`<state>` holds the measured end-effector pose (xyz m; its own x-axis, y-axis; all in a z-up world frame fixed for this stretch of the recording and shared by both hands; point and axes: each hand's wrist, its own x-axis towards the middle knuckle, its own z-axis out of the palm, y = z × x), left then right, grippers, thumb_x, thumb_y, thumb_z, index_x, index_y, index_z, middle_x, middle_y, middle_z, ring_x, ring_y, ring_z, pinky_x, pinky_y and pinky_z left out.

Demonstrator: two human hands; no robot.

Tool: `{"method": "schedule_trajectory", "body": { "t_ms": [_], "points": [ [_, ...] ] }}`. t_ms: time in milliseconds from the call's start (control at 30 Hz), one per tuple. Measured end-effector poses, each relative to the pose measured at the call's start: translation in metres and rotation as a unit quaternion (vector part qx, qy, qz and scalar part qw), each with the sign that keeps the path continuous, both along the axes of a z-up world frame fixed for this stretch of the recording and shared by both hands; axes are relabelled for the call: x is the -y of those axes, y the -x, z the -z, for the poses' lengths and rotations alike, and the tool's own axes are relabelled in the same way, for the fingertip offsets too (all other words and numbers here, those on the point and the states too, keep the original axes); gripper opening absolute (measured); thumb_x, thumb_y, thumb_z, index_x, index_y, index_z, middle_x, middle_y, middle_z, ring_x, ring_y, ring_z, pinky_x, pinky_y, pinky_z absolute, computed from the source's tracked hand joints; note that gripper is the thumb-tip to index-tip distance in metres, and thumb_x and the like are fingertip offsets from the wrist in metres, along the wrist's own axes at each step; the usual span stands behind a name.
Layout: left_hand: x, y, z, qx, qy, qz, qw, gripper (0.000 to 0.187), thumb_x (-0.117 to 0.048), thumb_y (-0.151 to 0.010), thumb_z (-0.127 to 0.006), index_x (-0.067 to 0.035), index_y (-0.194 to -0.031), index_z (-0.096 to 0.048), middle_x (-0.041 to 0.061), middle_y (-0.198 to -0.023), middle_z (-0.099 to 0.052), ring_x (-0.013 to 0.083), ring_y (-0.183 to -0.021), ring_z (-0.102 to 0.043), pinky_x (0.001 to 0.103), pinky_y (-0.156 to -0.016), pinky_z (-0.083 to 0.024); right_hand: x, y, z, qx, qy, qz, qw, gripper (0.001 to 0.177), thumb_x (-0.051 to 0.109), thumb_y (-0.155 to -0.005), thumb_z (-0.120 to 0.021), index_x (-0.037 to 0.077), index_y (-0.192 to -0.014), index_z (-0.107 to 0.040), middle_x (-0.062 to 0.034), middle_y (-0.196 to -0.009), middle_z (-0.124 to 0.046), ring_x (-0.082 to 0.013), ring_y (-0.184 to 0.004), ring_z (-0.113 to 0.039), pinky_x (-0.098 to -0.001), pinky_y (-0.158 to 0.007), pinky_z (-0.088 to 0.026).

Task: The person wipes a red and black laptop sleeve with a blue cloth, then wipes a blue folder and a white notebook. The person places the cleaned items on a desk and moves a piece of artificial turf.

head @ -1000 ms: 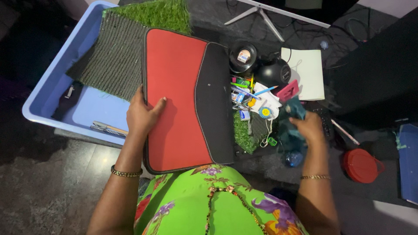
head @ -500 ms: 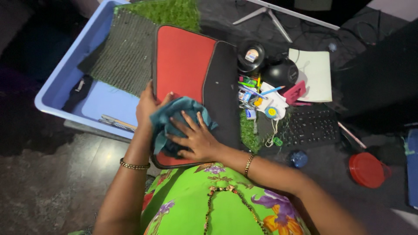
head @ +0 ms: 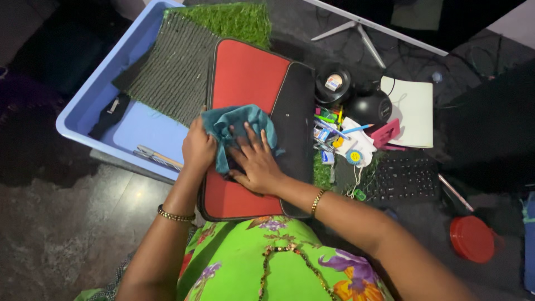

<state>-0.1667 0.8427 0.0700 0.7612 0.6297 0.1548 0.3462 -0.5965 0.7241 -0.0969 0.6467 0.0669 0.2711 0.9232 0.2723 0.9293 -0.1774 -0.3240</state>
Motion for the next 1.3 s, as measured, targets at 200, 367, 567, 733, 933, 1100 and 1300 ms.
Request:
{"method": "schedule_trajectory", "body": {
  "t_ms": [200,367,567,733,933,1100,1300],
  "points": [
    [0.004,0.001,-0.002,-0.039,0.018,-0.017,0.999,0.055,-0.044,-0.108,-0.037,-0.018,-0.157,-0.042,0.023,-0.122,-0.065,0.0468,-0.105,-0.063,0.054,-0.087,-0.051,-0.056,-0.09,-0.004,0.051,-0.048,0.171,0.983,0.066,0.049,-0.099,-0.057,0.002,-0.144,-0.052,-0.0257,-0.152,-0.042,-0.0476,-0.153,-0.02,-0.0704,-0.121,-0.012],
    [0.003,0.0,0.003,-0.03,-0.006,-0.014,0.999,0.05,-0.047,-0.111,-0.036,-0.014,-0.145,-0.052,0.022,-0.125,-0.066,0.0464,-0.109,-0.063,0.054,-0.088,-0.051,-0.056,-0.059,-0.002,-0.02,-0.158,0.119,0.98,0.056,0.03,-0.099,-0.06,-0.005,-0.14,-0.044,-0.0306,-0.151,-0.039,-0.0468,-0.149,-0.031,-0.0643,-0.128,-0.028],
    [0.002,0.003,0.003,-0.026,0.008,-0.019,0.999,0.053,-0.049,-0.112,-0.039,-0.009,-0.141,-0.058,0.022,-0.119,-0.069,0.047,-0.106,-0.064,0.054,-0.085,-0.052,-0.074,-0.043,-0.008,0.031,-0.105,0.033,0.993,0.061,0.022,-0.084,-0.064,0.001,-0.14,-0.054,-0.0183,-0.164,-0.037,-0.04,-0.154,-0.027,-0.0698,-0.12,-0.018],
    [0.009,0.003,-0.017,-0.009,0.004,-0.02,1.0,0.067,-0.05,-0.1,-0.055,-0.011,-0.153,-0.048,0.022,-0.111,-0.069,0.0432,-0.095,-0.067,0.052,-0.076,-0.053,-0.091,-0.138,-0.006,0.017,-0.021,0.19,0.981,0.065,0.042,-0.103,-0.052,-0.001,-0.15,-0.043,-0.0238,-0.163,-0.031,-0.0406,-0.156,-0.018,-0.0672,-0.121,-0.012],
    [0.013,0.002,-0.032,0.008,-0.002,-0.031,0.999,0.073,-0.052,-0.093,-0.064,-0.011,-0.152,-0.047,0.019,-0.112,-0.069,0.0382,-0.09,-0.068,0.048,-0.074,-0.054,-0.021,-0.131,0.024,0.047,-0.045,0.275,0.959,0.055,0.036,-0.105,-0.048,-0.004,-0.143,-0.053,-0.0254,-0.158,-0.04,-0.0447,-0.152,-0.025,-0.067,-0.118,-0.022],
    [0.013,0.003,-0.033,-0.023,-0.013,-0.024,0.999,0.074,-0.05,-0.093,-0.065,-0.012,-0.154,-0.047,0.02,-0.108,-0.068,0.0396,-0.091,-0.067,0.049,-0.074,-0.053,0.02,-0.046,0.039,0.017,-0.052,0.236,0.97,0.047,0.031,-0.099,-0.05,-0.005,-0.124,-0.064,-0.028,-0.154,-0.044,-0.0478,-0.152,-0.025,-0.0687,-0.117,-0.022],
    [0.013,0.004,-0.032,-0.051,-0.004,-0.022,0.998,0.076,-0.052,-0.093,-0.065,-0.012,-0.154,-0.046,0.019,-0.099,-0.067,0.038,-0.086,-0.067,0.049,-0.072,-0.053,-0.005,-0.131,0.037,0.023,-0.014,0.29,0.957,0.047,0.037,-0.103,-0.05,-0.005,-0.119,-0.065,-0.0264,-0.156,-0.044,-0.0447,-0.153,-0.024,-0.0728,-0.117,-0.018]
  ]
}}
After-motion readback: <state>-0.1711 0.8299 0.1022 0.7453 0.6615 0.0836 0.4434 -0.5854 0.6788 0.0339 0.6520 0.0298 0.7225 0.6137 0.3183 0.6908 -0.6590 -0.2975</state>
